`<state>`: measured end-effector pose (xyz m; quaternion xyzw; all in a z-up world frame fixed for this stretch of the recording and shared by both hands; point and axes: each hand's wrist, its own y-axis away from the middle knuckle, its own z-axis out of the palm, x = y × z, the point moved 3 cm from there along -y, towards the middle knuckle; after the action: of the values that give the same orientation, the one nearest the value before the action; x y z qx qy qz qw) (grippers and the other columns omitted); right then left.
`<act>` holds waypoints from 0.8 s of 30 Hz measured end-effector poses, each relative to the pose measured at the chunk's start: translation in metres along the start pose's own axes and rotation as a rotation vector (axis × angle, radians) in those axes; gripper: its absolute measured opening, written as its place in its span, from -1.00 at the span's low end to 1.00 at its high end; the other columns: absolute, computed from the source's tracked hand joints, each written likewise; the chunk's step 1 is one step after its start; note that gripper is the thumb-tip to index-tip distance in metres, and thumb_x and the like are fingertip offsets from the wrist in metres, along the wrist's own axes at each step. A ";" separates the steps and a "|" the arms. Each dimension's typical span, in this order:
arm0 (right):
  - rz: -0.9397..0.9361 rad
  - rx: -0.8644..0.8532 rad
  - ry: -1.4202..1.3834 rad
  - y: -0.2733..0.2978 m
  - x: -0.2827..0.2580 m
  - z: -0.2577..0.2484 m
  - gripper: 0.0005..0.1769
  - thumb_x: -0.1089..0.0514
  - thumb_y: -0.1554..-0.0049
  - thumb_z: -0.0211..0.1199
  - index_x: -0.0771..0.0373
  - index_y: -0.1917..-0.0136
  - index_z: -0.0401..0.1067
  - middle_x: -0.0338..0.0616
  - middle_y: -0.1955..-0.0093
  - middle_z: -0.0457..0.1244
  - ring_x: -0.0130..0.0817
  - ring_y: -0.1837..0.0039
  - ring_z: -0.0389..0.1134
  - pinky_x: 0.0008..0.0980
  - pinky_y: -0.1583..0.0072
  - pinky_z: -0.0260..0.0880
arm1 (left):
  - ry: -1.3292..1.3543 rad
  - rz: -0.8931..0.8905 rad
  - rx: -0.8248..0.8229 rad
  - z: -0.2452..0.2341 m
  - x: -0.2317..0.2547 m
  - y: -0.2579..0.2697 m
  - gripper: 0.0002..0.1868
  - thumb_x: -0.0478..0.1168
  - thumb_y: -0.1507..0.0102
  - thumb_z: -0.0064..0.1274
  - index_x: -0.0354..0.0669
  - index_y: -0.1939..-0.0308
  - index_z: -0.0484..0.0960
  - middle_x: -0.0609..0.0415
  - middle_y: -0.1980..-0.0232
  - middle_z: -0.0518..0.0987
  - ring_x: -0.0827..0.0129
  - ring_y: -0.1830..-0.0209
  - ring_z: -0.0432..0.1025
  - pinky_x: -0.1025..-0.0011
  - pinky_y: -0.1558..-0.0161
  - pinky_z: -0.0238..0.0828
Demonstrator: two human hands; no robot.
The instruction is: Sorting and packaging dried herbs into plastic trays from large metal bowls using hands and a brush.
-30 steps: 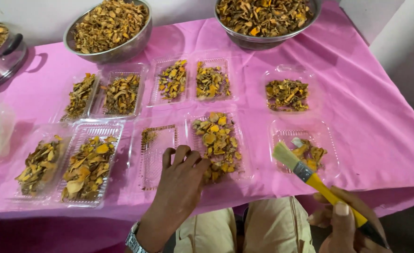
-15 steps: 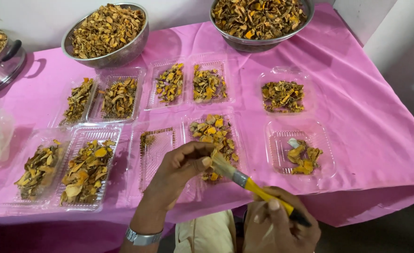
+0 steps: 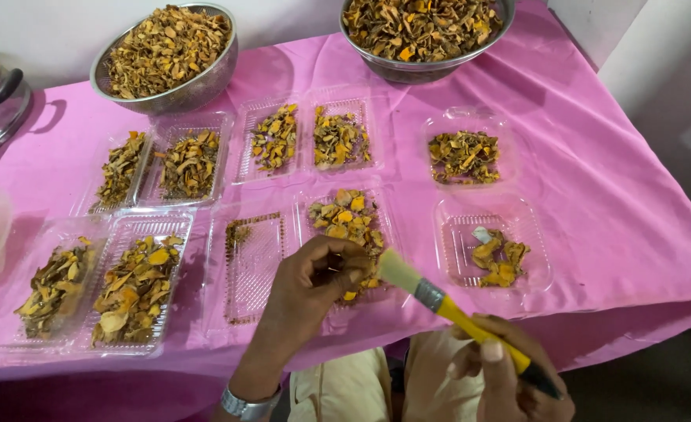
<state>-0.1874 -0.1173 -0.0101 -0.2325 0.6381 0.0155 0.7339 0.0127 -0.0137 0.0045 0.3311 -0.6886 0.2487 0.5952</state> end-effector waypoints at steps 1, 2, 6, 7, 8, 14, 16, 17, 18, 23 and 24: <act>0.059 0.008 0.048 0.003 -0.002 0.003 -0.73 0.15 -0.22 0.13 0.41 0.00 0.52 0.02 0.26 0.44 -0.44 0.48 0.37 -0.61 0.37 0.37 | -0.024 -0.051 0.018 0.003 -0.001 0.001 -0.71 -0.40 -0.16 0.22 -0.09 0.04 0.70 0.07 -0.01 0.74 0.34 0.07 0.66 0.45 0.05 0.73; 0.119 0.016 0.096 0.006 -0.005 0.006 -0.76 0.12 -0.17 0.21 0.33 0.09 0.58 -0.10 0.33 0.45 -0.53 0.49 0.39 -0.66 0.42 0.40 | -0.047 -0.101 0.036 0.006 -0.001 0.001 -0.71 -0.43 -0.18 0.18 -0.06 0.05 0.71 0.09 -0.05 0.72 0.35 0.14 0.65 0.47 0.19 0.78; 0.060 -0.120 0.229 0.001 -0.001 0.000 -0.69 0.01 -0.18 0.18 0.18 -0.07 0.59 -0.28 0.46 0.44 -0.73 0.62 0.18 -0.72 0.59 -0.02 | -0.165 0.157 0.065 0.010 0.004 0.005 -0.77 -0.33 -0.20 0.16 -0.01 0.08 0.72 0.10 -0.11 0.64 0.30 -0.16 0.56 0.27 -0.15 0.68; 0.159 -0.071 0.362 -0.006 -0.003 -0.004 -0.67 -0.03 -0.22 0.12 0.13 -0.06 0.61 -0.27 0.46 0.42 -0.63 0.56 0.26 -0.64 0.56 0.06 | -0.170 0.168 0.040 0.012 0.005 0.005 -0.75 -0.35 -0.20 0.17 -0.06 0.04 0.70 0.04 -0.10 0.64 0.29 -0.12 0.58 0.35 -0.13 0.70; 0.258 -0.022 0.495 -0.012 -0.006 -0.007 -0.63 -0.07 -0.27 0.07 0.08 -0.06 0.64 -0.25 0.46 0.40 -0.53 0.49 0.35 -0.56 0.54 0.14 | -0.176 0.179 0.015 0.012 0.006 0.006 -0.72 -0.36 -0.20 0.18 -0.11 0.00 0.69 -0.01 -0.10 0.65 0.28 -0.07 0.60 0.42 -0.12 0.71; 0.004 0.201 0.013 -0.026 0.024 -0.052 -0.59 -0.07 -0.44 0.03 0.32 -0.29 0.36 0.05 -0.01 0.34 -0.41 0.37 0.29 -0.60 0.34 0.24 | -0.256 0.297 -0.112 0.083 0.024 -0.019 -0.72 -0.52 -0.28 -0.08 -0.32 -0.02 0.62 -0.14 -0.11 0.54 0.17 -0.03 0.54 0.48 -0.18 0.62; -0.044 0.249 0.032 -0.028 0.028 -0.061 -0.55 -0.09 -0.47 0.03 0.36 -0.32 0.33 0.12 -0.05 0.33 -0.36 0.34 0.28 -0.54 0.29 0.28 | -0.294 0.322 -0.162 0.105 0.032 -0.021 -0.71 -0.54 -0.29 -0.10 -0.39 -0.05 0.60 -0.15 -0.11 0.52 0.19 0.03 0.53 0.50 -0.02 0.69; -0.088 0.295 0.047 -0.030 0.030 -0.066 -0.52 -0.10 -0.50 0.02 0.39 -0.35 0.31 0.19 -0.08 0.32 -0.30 0.31 0.27 -0.49 0.25 0.31 | -0.336 0.344 -0.208 0.118 0.036 -0.022 -0.70 -0.57 -0.30 -0.12 -0.46 -0.07 0.58 -0.15 -0.12 0.51 0.21 0.09 0.52 0.51 0.13 0.76; -0.093 0.300 0.050 -0.032 0.032 -0.071 -0.52 -0.10 -0.50 0.02 0.39 -0.35 0.31 0.19 -0.08 0.32 -0.30 0.31 0.27 -0.49 0.25 0.31 | -0.332 0.349 -0.213 0.116 0.042 -0.019 -0.70 -0.57 -0.30 -0.12 -0.46 -0.07 0.58 -0.15 -0.12 0.51 0.21 0.09 0.52 0.51 0.13 0.76; -0.107 0.296 0.109 -0.031 0.037 -0.081 -0.53 -0.07 -0.52 0.02 0.44 -0.34 0.30 0.20 -0.06 0.31 -0.29 0.30 0.28 -0.51 0.23 0.29 | -0.668 0.516 0.107 0.063 0.018 -0.039 -0.75 -0.32 -0.28 0.02 -0.14 -0.02 0.65 0.04 -0.08 0.53 0.21 -0.15 0.33 0.19 -0.27 0.31; -0.105 0.294 0.106 -0.030 0.035 -0.079 -0.53 -0.07 -0.52 0.02 0.44 -0.34 0.30 0.20 -0.06 0.31 -0.29 0.30 0.28 -0.51 0.23 0.29 | -0.672 0.513 0.109 0.046 0.012 -0.041 -0.75 -0.32 -0.28 0.02 -0.14 -0.02 0.65 0.04 -0.08 0.53 0.21 -0.15 0.33 0.19 -0.27 0.31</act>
<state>-0.2445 -0.1818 -0.0392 -0.1561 0.6584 -0.1286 0.7250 0.0122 -0.0764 0.0060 0.2426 -0.8902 0.3031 0.2384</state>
